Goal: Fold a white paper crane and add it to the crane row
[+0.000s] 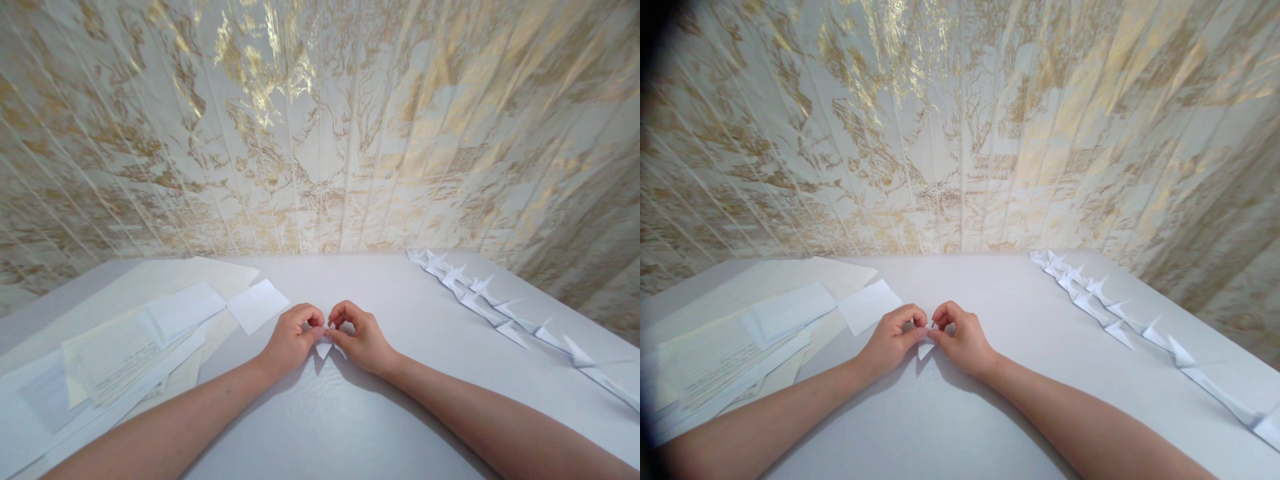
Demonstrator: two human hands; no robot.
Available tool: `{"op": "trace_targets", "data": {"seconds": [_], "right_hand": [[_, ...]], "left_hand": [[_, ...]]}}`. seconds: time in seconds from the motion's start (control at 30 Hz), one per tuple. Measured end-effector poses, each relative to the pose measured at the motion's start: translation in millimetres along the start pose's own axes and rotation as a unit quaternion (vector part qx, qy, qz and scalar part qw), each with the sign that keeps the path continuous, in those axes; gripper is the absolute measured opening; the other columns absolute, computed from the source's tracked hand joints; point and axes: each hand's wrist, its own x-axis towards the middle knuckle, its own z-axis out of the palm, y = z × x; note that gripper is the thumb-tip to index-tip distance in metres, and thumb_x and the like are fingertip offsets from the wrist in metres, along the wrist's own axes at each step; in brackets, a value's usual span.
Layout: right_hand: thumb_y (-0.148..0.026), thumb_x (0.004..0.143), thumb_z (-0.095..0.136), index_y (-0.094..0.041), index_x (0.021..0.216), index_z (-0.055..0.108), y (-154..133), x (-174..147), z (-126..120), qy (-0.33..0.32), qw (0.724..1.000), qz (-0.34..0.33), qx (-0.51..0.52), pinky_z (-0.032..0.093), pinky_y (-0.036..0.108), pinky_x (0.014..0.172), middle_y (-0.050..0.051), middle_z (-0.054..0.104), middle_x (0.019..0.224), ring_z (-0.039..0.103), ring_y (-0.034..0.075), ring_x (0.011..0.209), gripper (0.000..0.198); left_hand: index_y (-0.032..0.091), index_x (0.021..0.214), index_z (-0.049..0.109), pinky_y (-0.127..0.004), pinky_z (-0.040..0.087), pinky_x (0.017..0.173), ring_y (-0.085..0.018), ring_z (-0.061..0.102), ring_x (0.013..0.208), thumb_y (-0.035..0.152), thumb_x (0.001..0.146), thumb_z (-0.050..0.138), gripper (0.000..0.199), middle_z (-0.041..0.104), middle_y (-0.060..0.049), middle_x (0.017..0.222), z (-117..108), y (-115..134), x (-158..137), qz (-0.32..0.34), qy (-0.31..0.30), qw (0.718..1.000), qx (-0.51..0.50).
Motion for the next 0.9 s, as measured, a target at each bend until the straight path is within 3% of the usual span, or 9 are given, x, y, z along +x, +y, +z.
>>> {"op": "trace_targets", "data": {"seconds": [0.33, 0.53, 0.77, 0.9], "right_hand": [[-0.011, 0.068, 0.057, -0.019, 0.076, 0.049, -3.3, 0.4, 0.1, -0.02, 1.0, 0.005, -0.008, 0.043, 0.023, 0.062, -0.003, 0.056, 0.067, 0.054, 0.01, 0.062, 0.014], [-0.011, 0.067, 0.06, -0.019, 0.074, 0.049, 1.0, 2.2, -0.1, 0.006, 0.998, 0.06, -0.003, 0.042, 0.023, 0.06, -0.003, 0.057, 0.066, 0.055, 0.011, 0.062, 0.016], [-0.005, 0.065, 0.057, -0.018, 0.067, 0.05, 2.5, 2.8, 0.5, 0.003, 0.997, 0.072, -0.024, 0.039, 0.021, 0.056, -0.005, 0.053, 0.058, 0.05, 0.01, 0.056, 0.015], [-0.001, 0.063, 0.056, -0.017, 0.062, 0.053, -1.0, 3.3, -1.9, -0.008, 0.997, 0.052, -0.063, 0.037, 0.021, 0.055, -0.005, 0.051, 0.058, 0.047, 0.009, 0.055, 0.016]], "left_hand": [[0.018, 0.055, 0.051, -0.025, 0.037, 0.065, -0.014, 0.049, 0.064, 0.021, 0.068, 0.05, 0.013, 0.053, 0.001, 0.06, -0.3, 4.8, 2.1, -0.025, -0.025, 0.999, -0.005], [0.018, 0.071, 0.057, -0.025, 0.039, 0.064, -0.014, 0.052, 0.067, 0.018, 0.071, 0.049, 0.009, 0.057, 0.001, 0.067, -0.1, 2.4, 1.7, -0.058, -0.041, 0.997, -0.02], [0.019, 0.068, 0.052, -0.028, 0.039, 0.071, -0.016, 0.052, 0.074, 0.006, 0.063, 0.056, 0.015, 0.057, 0.001, 0.071, -0.2, 0.5, -2.2, -0.004, -0.022, 0.989, 0.145], [0.019, 0.07, 0.053, -0.028, 0.04, 0.068, -0.016, 0.051, 0.072, 0.004, 0.064, 0.055, 0.016, 0.056, 0.001, 0.07, 0.3, -1.0, -1.2, 0.002, -0.033, 0.984, 0.174]]}}
